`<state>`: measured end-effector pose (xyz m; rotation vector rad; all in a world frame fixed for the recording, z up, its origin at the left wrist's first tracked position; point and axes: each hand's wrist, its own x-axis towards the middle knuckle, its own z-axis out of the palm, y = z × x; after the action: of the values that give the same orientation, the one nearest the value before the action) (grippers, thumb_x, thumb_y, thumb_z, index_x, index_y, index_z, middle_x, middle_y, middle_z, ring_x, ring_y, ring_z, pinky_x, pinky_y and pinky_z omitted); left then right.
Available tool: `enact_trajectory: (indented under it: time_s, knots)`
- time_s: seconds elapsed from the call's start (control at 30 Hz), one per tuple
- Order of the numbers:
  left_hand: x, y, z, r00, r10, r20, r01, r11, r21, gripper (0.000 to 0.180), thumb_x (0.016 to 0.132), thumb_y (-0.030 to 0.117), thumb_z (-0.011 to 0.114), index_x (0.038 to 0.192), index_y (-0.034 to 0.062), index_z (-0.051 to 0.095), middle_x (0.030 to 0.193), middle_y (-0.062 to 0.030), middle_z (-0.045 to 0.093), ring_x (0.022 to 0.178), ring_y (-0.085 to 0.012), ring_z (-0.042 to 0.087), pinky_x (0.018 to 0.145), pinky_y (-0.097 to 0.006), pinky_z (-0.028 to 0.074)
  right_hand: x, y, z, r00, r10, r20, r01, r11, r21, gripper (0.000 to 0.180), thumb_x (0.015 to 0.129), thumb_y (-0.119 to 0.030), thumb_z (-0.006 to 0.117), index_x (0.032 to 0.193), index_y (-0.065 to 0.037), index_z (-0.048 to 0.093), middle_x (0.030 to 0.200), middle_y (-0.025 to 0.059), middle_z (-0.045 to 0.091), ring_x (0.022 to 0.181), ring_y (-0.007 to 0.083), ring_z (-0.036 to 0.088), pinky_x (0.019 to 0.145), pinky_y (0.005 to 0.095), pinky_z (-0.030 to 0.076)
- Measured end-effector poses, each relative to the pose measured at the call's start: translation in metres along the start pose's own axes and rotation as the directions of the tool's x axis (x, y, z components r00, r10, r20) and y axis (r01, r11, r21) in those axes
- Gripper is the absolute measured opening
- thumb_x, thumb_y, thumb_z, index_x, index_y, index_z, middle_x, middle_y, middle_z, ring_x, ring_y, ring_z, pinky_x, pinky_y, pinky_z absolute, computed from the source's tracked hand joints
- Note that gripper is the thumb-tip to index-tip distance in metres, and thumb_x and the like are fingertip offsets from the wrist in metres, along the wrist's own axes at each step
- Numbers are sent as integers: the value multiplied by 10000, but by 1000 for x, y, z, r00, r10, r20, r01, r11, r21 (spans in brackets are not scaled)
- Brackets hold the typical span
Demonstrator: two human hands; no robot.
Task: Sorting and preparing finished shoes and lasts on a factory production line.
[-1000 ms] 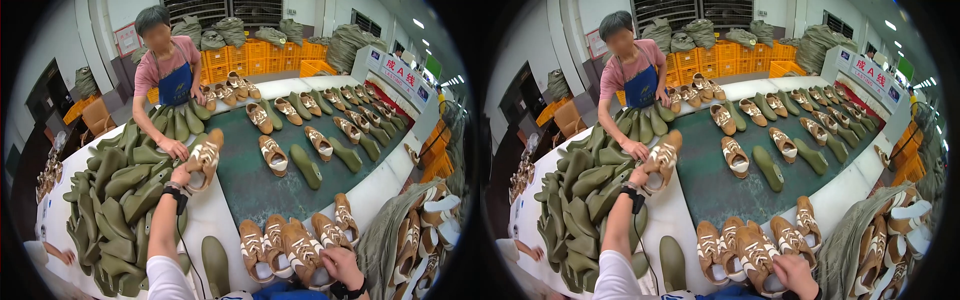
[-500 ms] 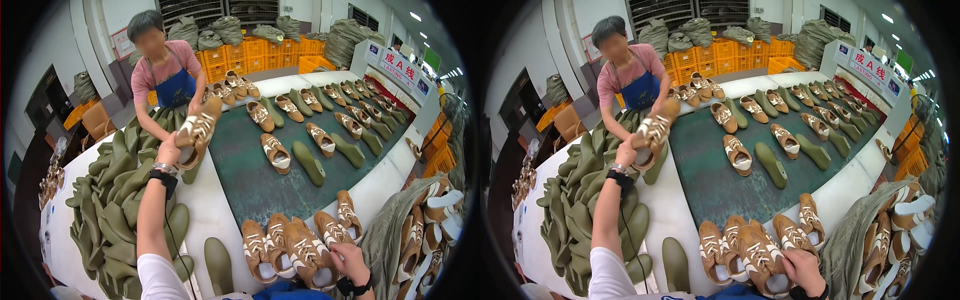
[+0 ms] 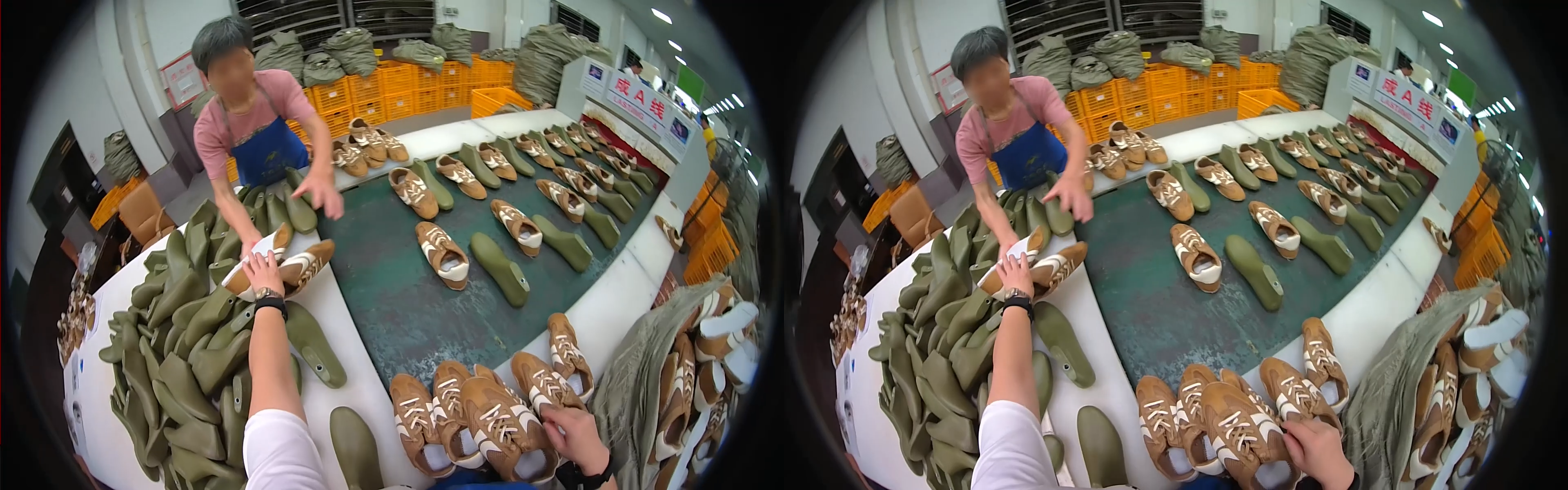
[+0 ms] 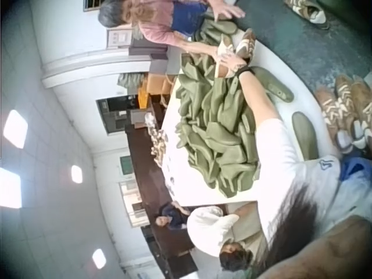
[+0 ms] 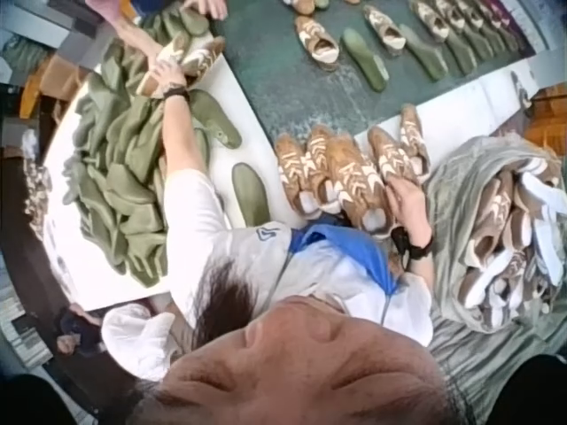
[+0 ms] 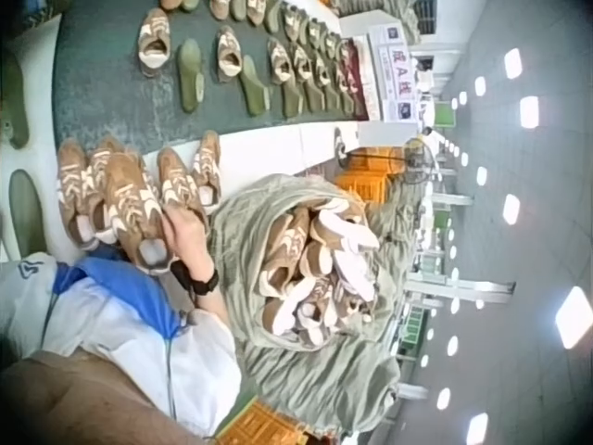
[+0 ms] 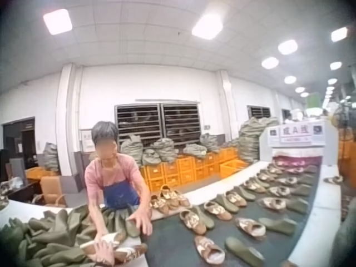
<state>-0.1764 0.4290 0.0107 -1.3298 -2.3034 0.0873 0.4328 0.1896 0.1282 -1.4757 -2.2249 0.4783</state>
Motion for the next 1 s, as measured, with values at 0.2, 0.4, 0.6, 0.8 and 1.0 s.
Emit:
enact_trajectory:
  time_s: [0.2,0.4,0.6,0.8,1.0]
  knots:
    - [-28,9,-41,959,242,149,-236,970,-57,585,774,194,578,1327,181,389,1408,-128,297,1334,-334,190,1062,-525,137,-4,-3,-7,999,-4,49,4,1000,-15,161,726,-67,629,883,-40,609,737,135,607,657,319,591,589,376,476]
    - [-113,21,-66,943,283,175,-216,920,-328,652,680,358,706,1210,79,449,1111,-138,536,944,-313,582,735,-419,495,-19,2,-15,998,-49,-42,50,999,15,169,725,-68,632,892,-49,614,716,126,593,652,308,584,577,374,469]
    - [-165,17,-48,753,107,650,207,899,-387,740,711,434,622,1318,103,359,1028,-191,622,965,-331,596,841,-400,468,-42,5,-20,998,-45,-39,47,998,48,174,729,-73,632,900,-45,615,737,124,607,676,301,597,602,366,484]
    - [-170,46,-60,837,157,524,198,806,-558,559,678,334,591,1196,128,545,1046,-174,623,981,-319,588,866,-374,453,-70,23,-27,991,18,-129,-11,999,50,160,736,-79,635,893,-51,621,755,110,622,669,287,605,601,358,490]
    - [-141,152,-67,887,276,369,194,501,-843,475,669,344,608,1077,102,632,1027,-156,636,956,-297,601,844,-347,455,-76,24,-35,992,53,-117,-47,998,51,169,732,-67,632,899,-42,619,758,116,620,670,293,604,601,355,491]
